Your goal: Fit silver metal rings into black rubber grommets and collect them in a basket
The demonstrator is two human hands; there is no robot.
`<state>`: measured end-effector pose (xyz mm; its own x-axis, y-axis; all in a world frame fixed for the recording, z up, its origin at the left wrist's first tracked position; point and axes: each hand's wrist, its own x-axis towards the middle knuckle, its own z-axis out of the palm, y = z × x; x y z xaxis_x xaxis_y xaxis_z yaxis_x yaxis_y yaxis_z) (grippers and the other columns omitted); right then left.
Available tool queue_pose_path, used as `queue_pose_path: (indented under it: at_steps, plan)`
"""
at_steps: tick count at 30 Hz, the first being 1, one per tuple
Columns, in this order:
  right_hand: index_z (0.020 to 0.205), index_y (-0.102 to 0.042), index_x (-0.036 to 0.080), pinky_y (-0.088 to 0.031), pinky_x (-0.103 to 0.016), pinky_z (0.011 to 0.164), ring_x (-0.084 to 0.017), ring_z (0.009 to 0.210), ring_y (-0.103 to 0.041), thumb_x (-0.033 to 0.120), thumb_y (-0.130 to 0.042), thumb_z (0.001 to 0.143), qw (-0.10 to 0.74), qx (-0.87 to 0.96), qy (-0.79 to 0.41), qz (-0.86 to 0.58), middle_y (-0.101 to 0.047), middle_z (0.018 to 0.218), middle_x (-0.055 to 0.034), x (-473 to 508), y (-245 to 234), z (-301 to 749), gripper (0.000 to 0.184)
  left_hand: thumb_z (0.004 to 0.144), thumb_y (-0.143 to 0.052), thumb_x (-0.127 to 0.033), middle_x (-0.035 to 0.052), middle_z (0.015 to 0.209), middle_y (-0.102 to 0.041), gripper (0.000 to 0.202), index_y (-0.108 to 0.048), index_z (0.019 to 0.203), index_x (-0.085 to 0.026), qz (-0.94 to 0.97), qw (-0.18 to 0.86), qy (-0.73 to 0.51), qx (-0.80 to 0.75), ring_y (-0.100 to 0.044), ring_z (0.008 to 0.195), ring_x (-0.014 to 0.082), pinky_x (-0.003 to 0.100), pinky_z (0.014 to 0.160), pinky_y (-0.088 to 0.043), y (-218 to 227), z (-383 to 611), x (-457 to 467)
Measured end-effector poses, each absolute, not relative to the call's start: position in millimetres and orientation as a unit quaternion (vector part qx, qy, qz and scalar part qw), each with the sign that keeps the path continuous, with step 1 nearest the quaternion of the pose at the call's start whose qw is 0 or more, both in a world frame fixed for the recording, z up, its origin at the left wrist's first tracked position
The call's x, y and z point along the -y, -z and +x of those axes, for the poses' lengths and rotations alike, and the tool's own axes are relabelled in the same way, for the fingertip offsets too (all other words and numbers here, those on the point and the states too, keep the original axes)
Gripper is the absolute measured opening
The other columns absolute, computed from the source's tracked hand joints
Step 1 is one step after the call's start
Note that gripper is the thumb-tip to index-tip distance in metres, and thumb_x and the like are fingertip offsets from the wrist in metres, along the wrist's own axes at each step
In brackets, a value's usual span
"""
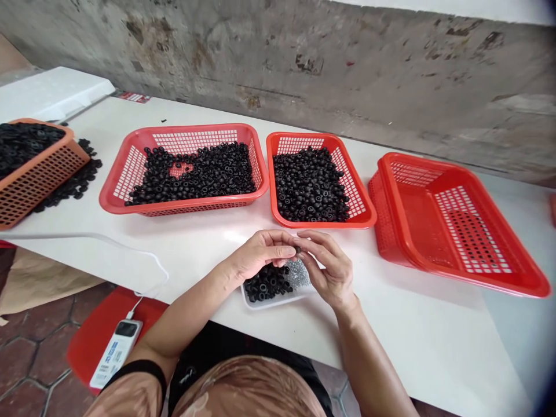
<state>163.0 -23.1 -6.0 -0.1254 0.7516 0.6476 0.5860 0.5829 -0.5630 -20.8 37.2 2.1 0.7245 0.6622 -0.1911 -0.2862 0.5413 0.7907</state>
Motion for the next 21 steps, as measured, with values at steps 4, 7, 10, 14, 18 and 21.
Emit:
queue_pose_path:
  at_steps: [4, 7, 10, 14, 18, 21]
  plan:
    - [0.129, -0.072, 0.031, -0.062, -0.036, 0.089, -0.02, 0.104, -0.073, 0.014, -0.063, 0.098, 0.498, 0.744, -0.086, -0.436, -0.073, 0.116, -0.0079, 22.7, 4.9, 163.4, 0.037, 0.065, -0.093, -0.038, 0.0021, 0.07, -0.068, 0.039, -0.075, 0.087, -0.012, 0.385, 0.842, -0.283, -0.25, -0.047, 0.054, 0.0054, 0.022, 0.053, -0.029, -5.8, -19.0, -37.2]
    - [0.129, -0.072, 0.031, -0.062, -0.035, 0.088, -0.02, 0.103, -0.073, 0.014, -0.064, 0.098, 0.502, 0.744, -0.087, -0.432, -0.073, 0.115, -0.0078, 22.7, 5.1, 164.1, 0.036, 0.064, -0.094, -0.039, 0.0028, 0.069, -0.069, 0.041, -0.074, 0.087, -0.012, 0.383, 0.844, -0.278, -0.253, -0.048, 0.054, 0.0057, 0.022, 0.053, -0.03, -5.3, -18.5, -37.3]
    - [0.125, -0.075, 0.03, -0.063, -0.036, 0.087, -0.021, 0.102, -0.073, 0.018, -0.064, 0.099, 0.495, 0.741, -0.083, -0.445, -0.073, 0.115, -0.0082, 23.0, 5.6, 165.1, 0.031, 0.066, -0.093, -0.041, 0.0037, 0.07, -0.069, 0.041, -0.074, 0.088, -0.012, 0.384, 0.845, -0.276, -0.251, -0.049, 0.055, 0.0063, 0.022, 0.054, -0.03, -4.4, -18.7, -37.3]
    - [0.126, -0.073, 0.029, -0.063, -0.037, 0.089, -0.021, 0.103, -0.073, 0.018, -0.064, 0.098, 0.488, 0.748, -0.093, -0.44, -0.073, 0.115, -0.0089, 23.2, 5.1, 165.7, 0.031, 0.068, -0.092, -0.038, 0.0035, 0.071, -0.069, 0.037, -0.074, 0.087, -0.012, 0.389, 0.844, -0.276, -0.245, -0.048, 0.054, 0.0055, 0.022, 0.054, -0.03, -4.1, -19.1, -36.9]
    - [0.127, -0.072, 0.029, -0.063, -0.036, 0.089, -0.02, 0.104, -0.073, 0.012, -0.065, 0.097, 0.502, 0.748, -0.103, -0.421, -0.072, 0.115, -0.0087, 22.8, 4.8, 165.9, 0.036, 0.07, -0.09, -0.032, 0.0043, 0.073, -0.071, 0.032, -0.075, 0.09, -0.012, 0.386, 0.846, -0.279, -0.24, -0.05, 0.056, 0.0058, 0.022, 0.055, -0.031, -0.1, -19.6, -36.5]
    - [0.125, -0.072, 0.029, -0.063, -0.037, 0.088, -0.021, 0.104, -0.073, 0.014, -0.064, 0.097, 0.497, 0.749, -0.112, -0.423, -0.073, 0.116, -0.0086, 22.6, 5.2, 167.0, 0.033, 0.07, -0.09, -0.032, 0.0038, 0.073, -0.071, 0.032, -0.076, 0.091, -0.012, 0.386, 0.846, -0.276, -0.243, -0.05, 0.056, 0.0061, 0.023, 0.056, -0.032, 3.8, -19.7, -36.5]
